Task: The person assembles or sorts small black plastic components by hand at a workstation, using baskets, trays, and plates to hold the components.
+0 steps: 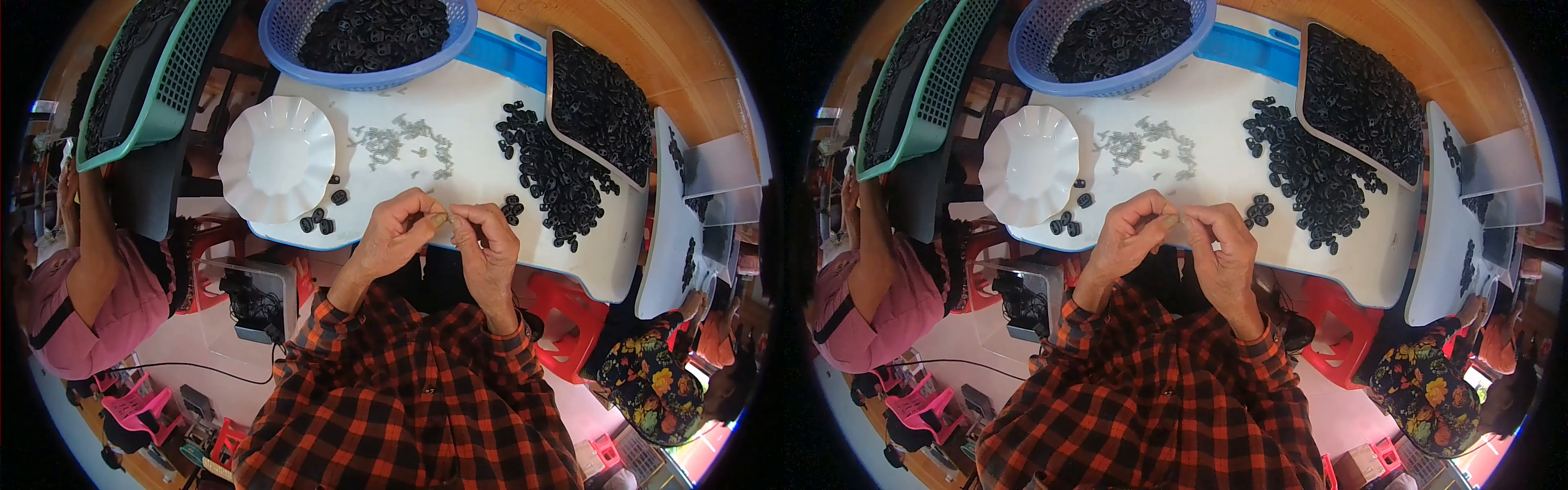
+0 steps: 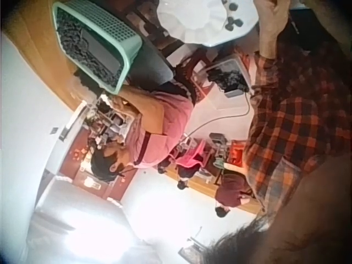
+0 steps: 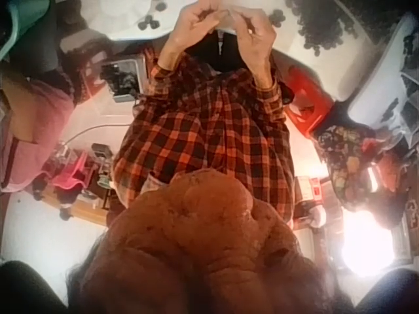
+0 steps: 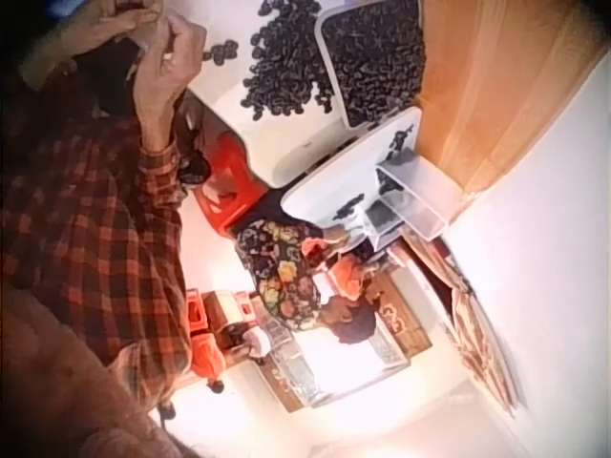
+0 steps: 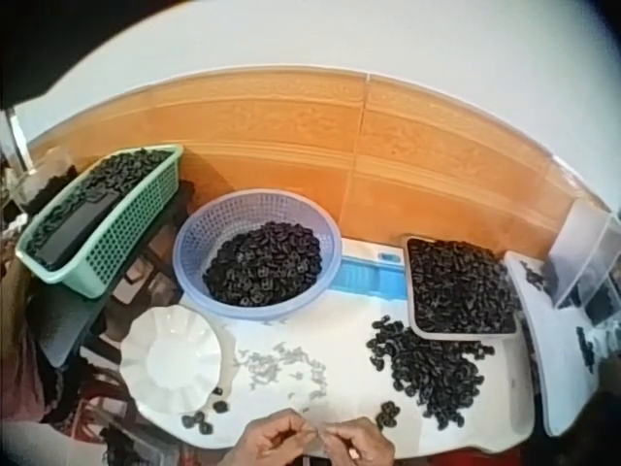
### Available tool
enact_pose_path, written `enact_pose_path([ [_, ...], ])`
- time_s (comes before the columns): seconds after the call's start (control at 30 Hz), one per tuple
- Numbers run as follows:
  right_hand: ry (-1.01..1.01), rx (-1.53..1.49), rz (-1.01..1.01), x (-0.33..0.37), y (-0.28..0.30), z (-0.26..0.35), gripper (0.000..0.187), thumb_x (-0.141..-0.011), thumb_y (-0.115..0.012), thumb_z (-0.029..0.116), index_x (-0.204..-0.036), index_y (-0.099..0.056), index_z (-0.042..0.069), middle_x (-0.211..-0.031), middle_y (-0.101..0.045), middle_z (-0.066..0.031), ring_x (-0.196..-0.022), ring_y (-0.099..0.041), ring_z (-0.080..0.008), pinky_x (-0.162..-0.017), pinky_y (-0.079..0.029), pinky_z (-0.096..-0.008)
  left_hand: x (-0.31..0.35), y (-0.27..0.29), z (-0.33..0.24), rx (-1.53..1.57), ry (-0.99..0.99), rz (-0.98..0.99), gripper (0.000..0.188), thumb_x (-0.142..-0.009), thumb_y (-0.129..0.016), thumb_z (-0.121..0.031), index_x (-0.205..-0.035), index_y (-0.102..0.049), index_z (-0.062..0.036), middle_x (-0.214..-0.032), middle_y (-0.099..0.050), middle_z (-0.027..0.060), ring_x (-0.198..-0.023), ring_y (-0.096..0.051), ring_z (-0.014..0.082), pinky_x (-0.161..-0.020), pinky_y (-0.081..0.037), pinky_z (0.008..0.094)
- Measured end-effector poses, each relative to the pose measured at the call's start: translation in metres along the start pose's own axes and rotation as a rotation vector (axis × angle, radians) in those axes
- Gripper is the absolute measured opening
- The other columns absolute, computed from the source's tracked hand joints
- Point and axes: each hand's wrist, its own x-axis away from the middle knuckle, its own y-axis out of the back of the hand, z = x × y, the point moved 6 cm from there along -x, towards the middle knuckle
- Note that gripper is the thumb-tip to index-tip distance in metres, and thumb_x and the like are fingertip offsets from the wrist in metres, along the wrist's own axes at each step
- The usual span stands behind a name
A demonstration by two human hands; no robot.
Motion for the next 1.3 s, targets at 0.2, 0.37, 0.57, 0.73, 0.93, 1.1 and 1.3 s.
enact_pose_path([
  [0.2,0.134,0.218,0.046,0.008,0.003,0.017,0.006,-0.085,-0.061,0.000,-0.090,-0.059,0.000,-0.080,-0.057,-0.0068,-0.070,-0.058,-0.0137,-0.059,-0.046,-0.0245,0.009,-0.012,0.010,0.130,0.075,0.055,0.009,-0.090,-0.056,-0.008,-0.090,-0.058,0.0013,-0.075,-0.055,0.0000,-0.058,-0.051,0.0026,-0.047,-0.043,0.0176],
  [0.37,-0.046,0.113,-0.020,0.020,0.005,-0.007,0.006,-0.088,-0.058,0.003,-0.088,-0.054,-0.001,-0.077,-0.057,-0.0065,-0.065,-0.058,-0.0121,-0.057,-0.047,-0.0256,0.013,-0.022,0.010,0.298,-0.007,-0.007,0.013,-0.092,-0.054,-0.006,-0.100,-0.059,0.0033,-0.078,-0.060,0.0030,-0.065,-0.059,0.0065,-0.055,-0.051,0.0203],
  [0.57,-0.275,-0.126,0.031,0.023,0.006,-0.010,0.013,-0.093,-0.054,0.010,-0.089,-0.055,-0.002,-0.074,-0.062,-0.0036,-0.066,-0.056,-0.0058,-0.056,-0.046,-0.0206,0.014,-0.021,0.001,-0.014,-0.245,-0.017,0.014,-0.088,-0.059,-0.002,-0.100,-0.063,0.0045,-0.084,-0.061,0.0065,-0.065,-0.060,0.0086,-0.056,-0.051,0.0206],
  [0.73,-0.360,-0.224,0.039,0.026,0.008,-0.017,0.014,-0.093,-0.055,0.012,-0.094,-0.058,-0.002,-0.076,-0.062,-0.0027,-0.063,-0.054,-0.0058,-0.055,-0.044,-0.0181,0.014,-0.023,0.002,-0.064,-0.248,-0.079,0.009,-0.088,-0.059,0.000,-0.095,-0.062,0.0050,-0.084,-0.060,0.0070,-0.065,-0.060,0.0087,-0.056,-0.051,0.0208],
  [0.93,-0.459,-0.576,0.061,0.030,0.006,-0.028,0.020,-0.092,-0.057,0.010,-0.107,-0.061,-0.003,-0.082,-0.063,-0.0045,-0.067,-0.055,-0.0073,-0.060,-0.045,-0.0196,0.015,-0.023,0.016,0.207,-0.065,-0.092,0.014,-0.094,-0.053,-0.010,-0.096,-0.058,0.0031,-0.078,-0.060,0.0037,-0.062,-0.054,0.0063,-0.054,-0.048,0.0198],
  [1.1,-0.434,-0.654,0.071,0.030,0.008,-0.019,0.023,-0.090,-0.059,0.006,-0.111,-0.060,-0.003,-0.087,-0.064,-0.0075,-0.076,-0.058,-0.0100,-0.067,-0.047,-0.0212,0.016,-0.021,0.021,0.277,0.027,-0.091,0.019,-0.095,-0.052,-0.015,-0.099,-0.057,0.0024,-0.077,-0.059,0.0029,-0.061,-0.053,0.0057,-0.052,-0.046,0.0192],
  [1.3,-0.414,-0.600,0.003,0.031,0.014,-0.019,0.021,-0.087,-0.061,0.001,-0.107,-0.060,-0.003,-0.090,-0.065,-0.0090,-0.076,-0.062,-0.0115,-0.066,-0.049,-0.0211,0.018,-0.025,0.023,0.351,0.078,-0.078,0.021,-0.095,-0.053,-0.017,-0.100,-0.057,0.0026,-0.076,-0.058,0.0019,-0.060,-0.053,0.0056,-0.050,-0.046,0.0188],
])
